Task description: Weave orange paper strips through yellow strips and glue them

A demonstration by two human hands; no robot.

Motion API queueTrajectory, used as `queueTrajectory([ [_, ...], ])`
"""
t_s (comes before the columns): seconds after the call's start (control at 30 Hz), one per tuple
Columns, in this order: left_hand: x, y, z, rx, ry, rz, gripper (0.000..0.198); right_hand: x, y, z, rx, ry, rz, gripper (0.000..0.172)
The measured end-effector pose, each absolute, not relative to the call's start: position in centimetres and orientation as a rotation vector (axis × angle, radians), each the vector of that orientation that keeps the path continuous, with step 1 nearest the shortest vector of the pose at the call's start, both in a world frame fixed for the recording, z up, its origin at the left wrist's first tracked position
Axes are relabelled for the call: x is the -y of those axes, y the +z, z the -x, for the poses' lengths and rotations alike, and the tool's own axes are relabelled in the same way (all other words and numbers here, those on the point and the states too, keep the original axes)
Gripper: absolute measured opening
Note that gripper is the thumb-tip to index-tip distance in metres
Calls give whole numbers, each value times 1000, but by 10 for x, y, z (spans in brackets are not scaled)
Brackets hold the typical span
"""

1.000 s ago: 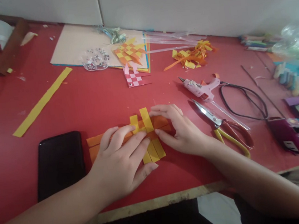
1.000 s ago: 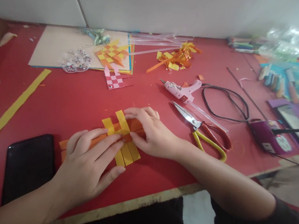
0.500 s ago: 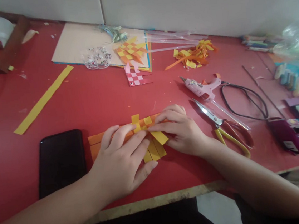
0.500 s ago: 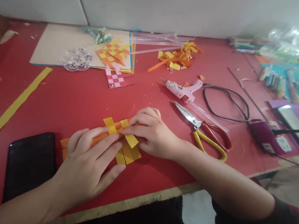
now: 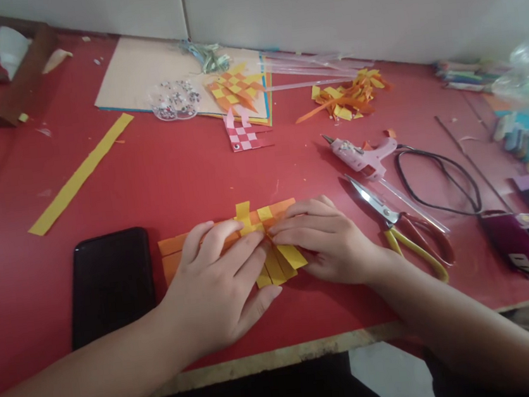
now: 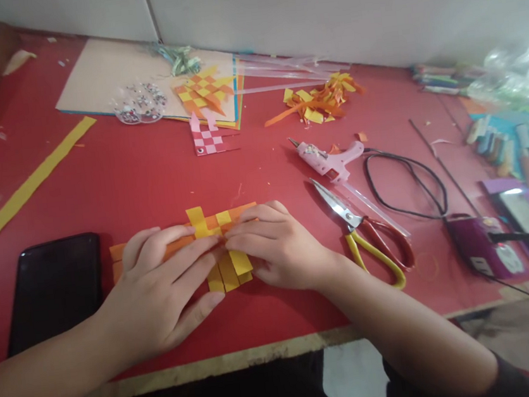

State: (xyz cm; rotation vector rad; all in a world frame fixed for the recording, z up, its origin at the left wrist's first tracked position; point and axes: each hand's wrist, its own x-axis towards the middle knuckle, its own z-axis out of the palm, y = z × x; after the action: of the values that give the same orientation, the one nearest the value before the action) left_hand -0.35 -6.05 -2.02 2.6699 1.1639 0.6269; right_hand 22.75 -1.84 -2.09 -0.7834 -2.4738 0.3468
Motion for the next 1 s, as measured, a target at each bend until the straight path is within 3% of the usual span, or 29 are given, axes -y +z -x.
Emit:
queueTrajectory([
  [1.0,60,-20,5,-1156,589,-2701,48,26,-9,-227,2586,289,723,34],
])
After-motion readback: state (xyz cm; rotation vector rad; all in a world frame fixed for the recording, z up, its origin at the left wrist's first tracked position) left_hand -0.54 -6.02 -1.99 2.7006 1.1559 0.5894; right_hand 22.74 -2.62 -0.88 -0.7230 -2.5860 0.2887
